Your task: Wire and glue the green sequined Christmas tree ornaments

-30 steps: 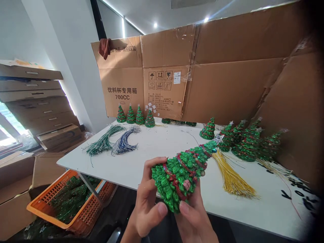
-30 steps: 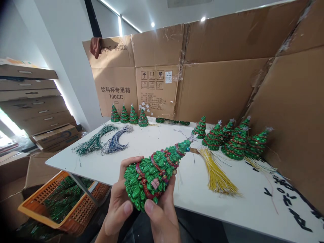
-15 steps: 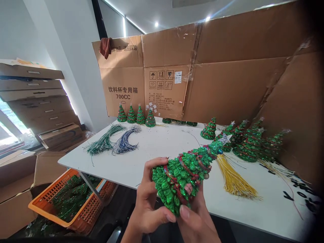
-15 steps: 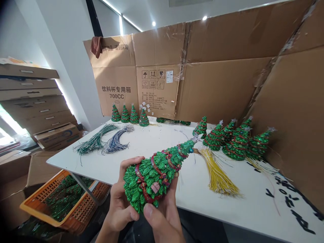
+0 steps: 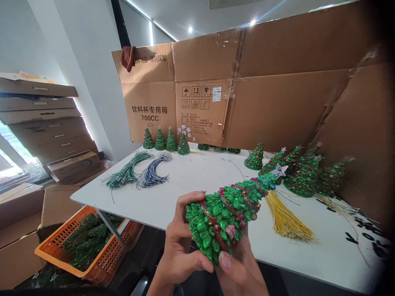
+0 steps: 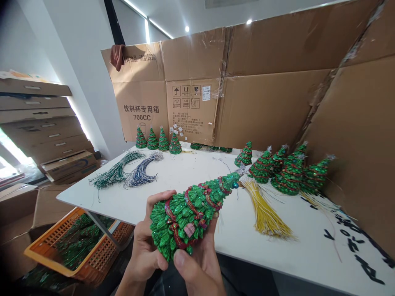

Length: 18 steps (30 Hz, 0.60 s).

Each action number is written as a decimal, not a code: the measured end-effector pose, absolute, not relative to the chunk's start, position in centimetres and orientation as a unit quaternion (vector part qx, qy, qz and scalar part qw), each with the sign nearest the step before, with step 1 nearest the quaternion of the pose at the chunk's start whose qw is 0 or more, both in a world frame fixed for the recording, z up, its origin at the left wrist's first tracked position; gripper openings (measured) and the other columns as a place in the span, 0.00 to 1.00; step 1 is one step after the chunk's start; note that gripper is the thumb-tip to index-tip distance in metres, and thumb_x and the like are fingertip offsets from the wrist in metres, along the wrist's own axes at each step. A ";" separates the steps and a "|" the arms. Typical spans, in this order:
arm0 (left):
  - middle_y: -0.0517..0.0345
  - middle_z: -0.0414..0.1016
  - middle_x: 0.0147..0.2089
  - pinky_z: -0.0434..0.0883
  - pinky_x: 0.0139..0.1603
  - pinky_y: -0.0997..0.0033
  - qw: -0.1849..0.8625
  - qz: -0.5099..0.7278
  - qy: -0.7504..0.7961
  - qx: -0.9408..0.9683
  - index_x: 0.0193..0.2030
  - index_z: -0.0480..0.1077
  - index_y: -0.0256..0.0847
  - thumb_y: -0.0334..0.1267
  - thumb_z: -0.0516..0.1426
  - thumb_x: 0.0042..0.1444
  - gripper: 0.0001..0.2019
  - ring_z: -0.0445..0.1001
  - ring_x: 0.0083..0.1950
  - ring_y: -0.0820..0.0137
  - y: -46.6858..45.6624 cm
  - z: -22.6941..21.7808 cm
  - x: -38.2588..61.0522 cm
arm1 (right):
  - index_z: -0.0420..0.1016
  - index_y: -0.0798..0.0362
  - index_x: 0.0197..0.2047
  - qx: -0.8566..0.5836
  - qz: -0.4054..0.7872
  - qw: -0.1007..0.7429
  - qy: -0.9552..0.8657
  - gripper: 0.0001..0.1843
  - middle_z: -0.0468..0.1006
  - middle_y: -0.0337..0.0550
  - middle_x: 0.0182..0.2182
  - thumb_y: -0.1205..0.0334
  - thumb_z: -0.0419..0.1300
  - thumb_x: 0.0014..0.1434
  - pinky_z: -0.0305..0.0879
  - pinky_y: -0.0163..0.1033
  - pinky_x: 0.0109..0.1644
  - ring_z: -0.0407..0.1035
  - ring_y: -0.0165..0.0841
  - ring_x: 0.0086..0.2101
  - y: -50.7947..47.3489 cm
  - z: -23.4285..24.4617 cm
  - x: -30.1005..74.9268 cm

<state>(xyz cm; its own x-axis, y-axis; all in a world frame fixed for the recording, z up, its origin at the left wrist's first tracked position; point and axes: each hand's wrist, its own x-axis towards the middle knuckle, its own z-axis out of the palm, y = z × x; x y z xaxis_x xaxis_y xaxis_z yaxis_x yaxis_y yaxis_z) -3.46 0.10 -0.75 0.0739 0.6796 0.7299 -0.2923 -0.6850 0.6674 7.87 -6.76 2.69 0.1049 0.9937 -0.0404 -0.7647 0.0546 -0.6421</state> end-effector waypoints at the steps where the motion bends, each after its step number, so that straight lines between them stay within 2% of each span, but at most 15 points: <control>1: 0.53 0.65 0.72 0.72 0.69 0.54 0.369 0.661 0.152 0.635 0.30 0.85 0.47 0.66 0.71 0.50 0.23 0.69 0.70 0.48 0.1 -0.8 -3.5 | 0.55 0.28 0.80 -0.269 0.635 0.690 -0.219 0.61 0.76 0.45 0.69 0.52 0.80 0.50 0.68 0.67 0.69 0.72 0.56 0.67 -6.7 2.6 7.9; 9: 0.57 0.62 0.75 0.71 0.69 0.55 0.383 0.645 0.157 0.643 0.35 0.88 0.50 0.66 0.71 0.52 0.21 0.70 0.69 0.50 0.1 -1.2 -3.7 | 0.56 0.22 0.79 -0.277 0.632 0.681 -0.243 0.56 0.76 0.41 0.70 0.53 0.78 0.54 0.69 0.65 0.69 0.71 0.54 0.67 -6.9 2.2 8.3; 13: 0.56 0.62 0.75 0.71 0.70 0.53 0.374 0.639 0.162 0.652 0.37 0.88 0.51 0.66 0.70 0.53 0.21 0.69 0.69 0.48 0.0 -1.3 -3.7 | 0.57 0.24 0.79 -0.294 0.640 0.677 -0.216 0.59 0.77 0.42 0.69 0.53 0.81 0.50 0.69 0.65 0.69 0.73 0.54 0.66 -7.0 2.7 8.4; 18: 0.55 0.62 0.75 0.72 0.69 0.52 0.371 0.638 0.166 0.654 0.37 0.88 0.51 0.67 0.70 0.51 0.22 0.70 0.69 0.47 0.2 -1.4 -3.8 | 0.53 0.25 0.80 -0.296 0.637 0.680 -0.210 0.62 0.74 0.43 0.71 0.54 0.80 0.50 0.70 0.65 0.69 0.72 0.55 0.67 -7.0 2.8 8.4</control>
